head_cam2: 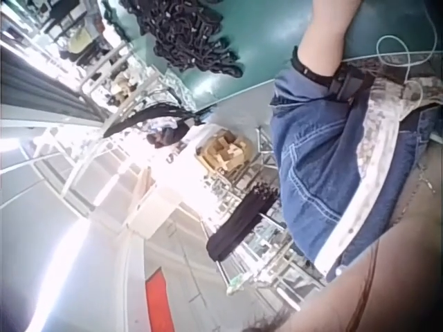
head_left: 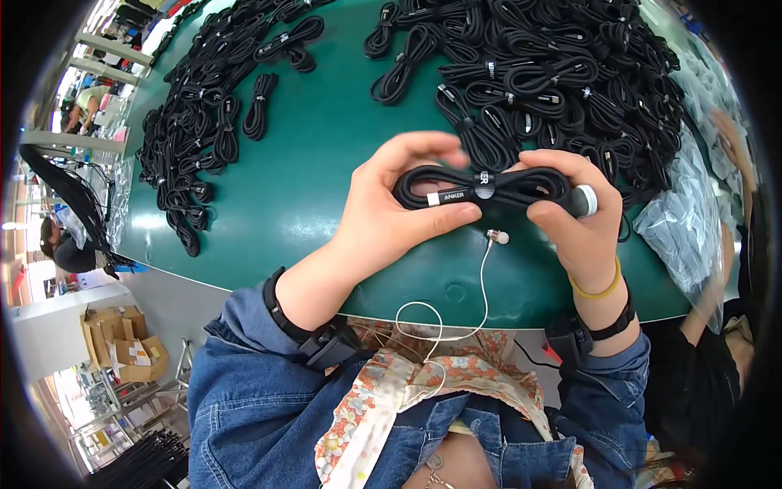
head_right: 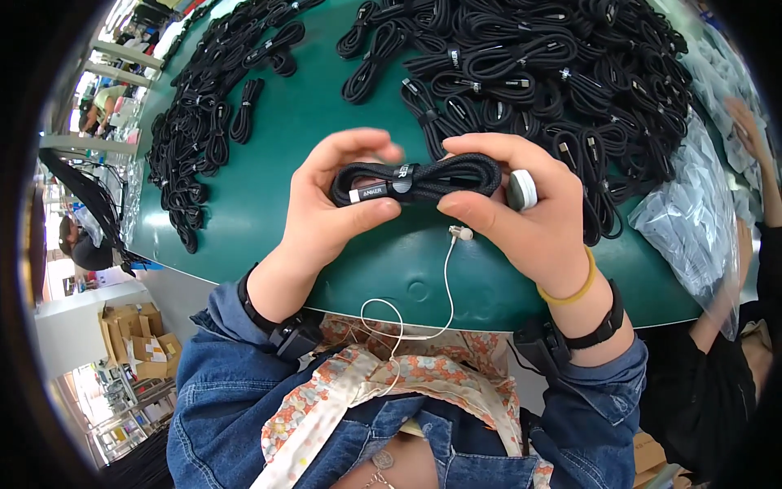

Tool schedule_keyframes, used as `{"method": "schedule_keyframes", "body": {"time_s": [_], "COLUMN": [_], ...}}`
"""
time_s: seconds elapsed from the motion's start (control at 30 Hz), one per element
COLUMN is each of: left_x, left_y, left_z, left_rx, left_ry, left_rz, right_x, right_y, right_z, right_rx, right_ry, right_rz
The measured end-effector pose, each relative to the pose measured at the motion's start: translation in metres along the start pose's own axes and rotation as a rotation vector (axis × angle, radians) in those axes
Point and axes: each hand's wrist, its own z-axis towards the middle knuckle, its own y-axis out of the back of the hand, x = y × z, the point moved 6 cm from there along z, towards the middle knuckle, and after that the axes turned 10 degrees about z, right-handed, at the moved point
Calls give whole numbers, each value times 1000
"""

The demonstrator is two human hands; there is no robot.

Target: Inspecting and sorting bundled black USB cables at a factory workstation.

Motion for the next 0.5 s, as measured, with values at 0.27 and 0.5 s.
{"method": "schedule_keyframes", "body": {"time_s": [0.27, 0.5], "left_x": [2, -3], "left_y": [6, -3], "left_z": [-4, -5], "left_rx": [120, 156], "left_ry": [94, -164], "left_rz": [70, 67], "right_x": [6, -5], "right_y": [-5, 3], "right_z": [1, -2], "right_rx": [104, -47], "right_ry": [0, -164], "right_rz": [-53, 5]}}
